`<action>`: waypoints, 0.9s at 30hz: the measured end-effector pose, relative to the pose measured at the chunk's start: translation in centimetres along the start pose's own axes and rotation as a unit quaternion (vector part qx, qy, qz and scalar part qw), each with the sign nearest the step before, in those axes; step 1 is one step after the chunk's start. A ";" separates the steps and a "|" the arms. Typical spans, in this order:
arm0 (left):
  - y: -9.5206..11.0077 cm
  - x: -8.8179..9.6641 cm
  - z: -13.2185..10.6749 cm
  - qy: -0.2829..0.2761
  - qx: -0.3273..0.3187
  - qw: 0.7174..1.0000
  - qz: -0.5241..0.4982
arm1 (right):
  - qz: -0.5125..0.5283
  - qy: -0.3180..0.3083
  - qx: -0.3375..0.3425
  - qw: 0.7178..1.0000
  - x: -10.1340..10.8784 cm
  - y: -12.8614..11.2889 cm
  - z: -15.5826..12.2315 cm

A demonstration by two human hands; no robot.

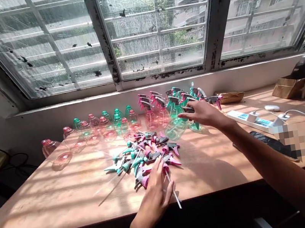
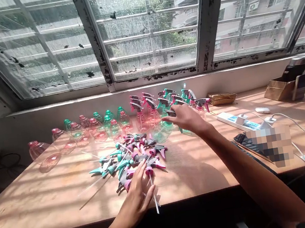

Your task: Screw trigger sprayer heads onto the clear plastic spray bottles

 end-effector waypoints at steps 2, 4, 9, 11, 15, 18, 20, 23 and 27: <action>0.3 -0.3 0.1 -0.016 -0.014 0.998 0.052 | -0.037 -0.024 -0.026 0.999 -0.1 0.7 3.5; 0.4 -0.5 0.2 -0.023 -0.023 0.996 0.083 | -0.061 -0.035 -0.052 0.996 -0.6 1.3 6.4; -0.1 -0.4 0.2 -0.024 -0.024 0.997 0.073 | -0.092 -0.075 -0.089 0.989 -1.9 1.8 10.3; -0.4 -0.5 0.1 -0.025 -0.031 0.997 0.064 | -0.101 -0.088 -0.090 0.987 -2.2 1.8 11.0; -0.3 -0.3 0.1 -0.028 -0.022 0.998 0.055 | -0.124 -0.084 -0.077 0.986 -2.7 1.5 11.4; 0.0 0.0 0.2 -0.030 -0.017 0.998 0.049 | -0.134 -0.059 -0.057 0.988 -2.5 1.3 10.9; 0.2 0.1 0.3 -0.035 -0.017 0.998 0.047 | -0.135 -0.034 -0.046 0.989 -1.8 1.4 10.2; 0.4 0.3 0.4 -0.042 -0.016 0.998 0.046 | -0.133 0.006 -0.034 0.991 -0.1 2.0 8.0; 0.7 0.4 0.6 -0.040 -0.013 0.998 0.052 | -0.069 0.072 0.044 0.994 0.9 3.4 -0.3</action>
Point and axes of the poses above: each hand's wrist, its own z-axis towards the middle knuckle, its own x-axis out of the back of the hand, y = z × x, the point moved 2 cm from there along z, towards the middle knuckle, and after that the axes turned 3 degrees about x, right-handed, at the moved point
